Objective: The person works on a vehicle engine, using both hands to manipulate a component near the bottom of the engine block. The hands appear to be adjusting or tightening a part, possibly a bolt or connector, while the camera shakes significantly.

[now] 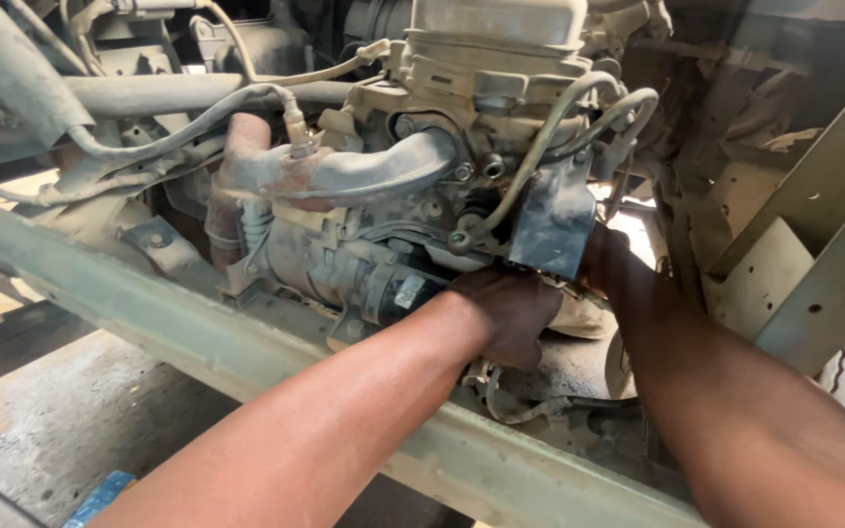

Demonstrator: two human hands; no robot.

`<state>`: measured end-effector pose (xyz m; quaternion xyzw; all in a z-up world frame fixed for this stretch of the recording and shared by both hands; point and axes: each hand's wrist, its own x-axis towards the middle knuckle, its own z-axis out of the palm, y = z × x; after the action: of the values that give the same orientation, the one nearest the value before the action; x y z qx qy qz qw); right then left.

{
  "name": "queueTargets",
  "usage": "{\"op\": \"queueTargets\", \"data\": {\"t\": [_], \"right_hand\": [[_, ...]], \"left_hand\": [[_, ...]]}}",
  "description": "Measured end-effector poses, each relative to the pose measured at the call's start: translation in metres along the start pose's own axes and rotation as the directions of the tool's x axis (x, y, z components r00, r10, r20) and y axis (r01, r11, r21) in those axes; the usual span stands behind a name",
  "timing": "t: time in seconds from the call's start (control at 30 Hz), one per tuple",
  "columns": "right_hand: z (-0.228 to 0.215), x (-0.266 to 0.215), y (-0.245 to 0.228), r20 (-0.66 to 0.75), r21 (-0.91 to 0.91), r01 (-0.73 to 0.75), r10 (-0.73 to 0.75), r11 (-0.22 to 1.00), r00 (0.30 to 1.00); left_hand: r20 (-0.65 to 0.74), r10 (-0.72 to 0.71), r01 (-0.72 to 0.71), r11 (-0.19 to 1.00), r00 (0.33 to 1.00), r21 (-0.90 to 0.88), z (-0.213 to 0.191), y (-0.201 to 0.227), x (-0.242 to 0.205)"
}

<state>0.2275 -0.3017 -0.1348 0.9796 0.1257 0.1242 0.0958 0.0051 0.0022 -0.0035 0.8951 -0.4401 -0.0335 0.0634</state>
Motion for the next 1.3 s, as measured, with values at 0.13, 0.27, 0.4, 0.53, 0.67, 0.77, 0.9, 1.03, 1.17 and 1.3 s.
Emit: {"op": "queueTargets", "data": {"t": [0.13, 0.27, 0.4, 0.53, 0.67, 0.77, 0.9, 1.03, 1.17, 1.3], "right_hand": [[-0.002, -0.005, 0.006, 0.017, -0.008, -0.016, 0.016, 1.000, 1.000], [-0.002, 0.009, -0.002, 0.028, 0.013, -0.005, 0.005, 1.000, 1.000], [-0.002, 0.021, -0.007, 0.032, 0.021, 0.010, -0.011, 1.000, 0.999], [-0.003, 0.029, -0.011, 0.028, 0.024, 0.016, -0.016, 1.000, 0.999], [-0.001, 0.026, -0.008, 0.035, 0.018, 0.013, -0.014, 1.000, 0.999], [-0.005, 0.030, -0.008, 0.027, 0.017, 0.007, -0.008, 1.000, 1.000], [-0.001, 0.024, -0.004, 0.026, 0.013, 0.003, -0.003, 1.000, 1.000], [0.003, 0.020, -0.008, 0.034, 0.009, 0.012, -0.013, 1.000, 0.999], [0.001, 0.020, -0.007, 0.035, 0.008, 0.024, -0.024, 1.000, 0.999], [0.003, 0.012, -0.005, 0.038, 0.007, 0.025, -0.025, 1.000, 0.999]], "left_hand": [[0.019, -0.012, 0.011, 1.000, 1.000, 0.014, 0.000, 0.000, 0.001], [-0.026, 0.011, -0.011, 1.000, 1.000, 0.009, 0.004, -0.003, 0.003], [-0.035, 0.011, -0.011, 1.000, 0.999, -0.006, 0.007, -0.003, 0.005], [-0.047, 0.030, -0.032, 0.999, 0.998, -0.042, 0.006, -0.005, 0.004], [-0.040, 0.023, -0.027, 0.995, 0.999, -0.094, 0.005, -0.005, 0.001], [-0.057, 0.038, -0.043, 0.994, 0.998, -0.098, 0.002, -0.005, 0.000], [-0.060, 0.037, -0.043, 0.995, 0.997, -0.091, 0.004, -0.008, 0.004], [-0.092, 0.045, -0.053, 0.995, 0.995, -0.086, 0.007, -0.007, 0.005], [-0.063, 0.034, -0.039, 0.996, 0.997, -0.085, 0.004, -0.008, 0.003], [-0.036, 0.012, -0.014, 0.998, 0.999, -0.069, 0.005, -0.006, 0.003]]}}
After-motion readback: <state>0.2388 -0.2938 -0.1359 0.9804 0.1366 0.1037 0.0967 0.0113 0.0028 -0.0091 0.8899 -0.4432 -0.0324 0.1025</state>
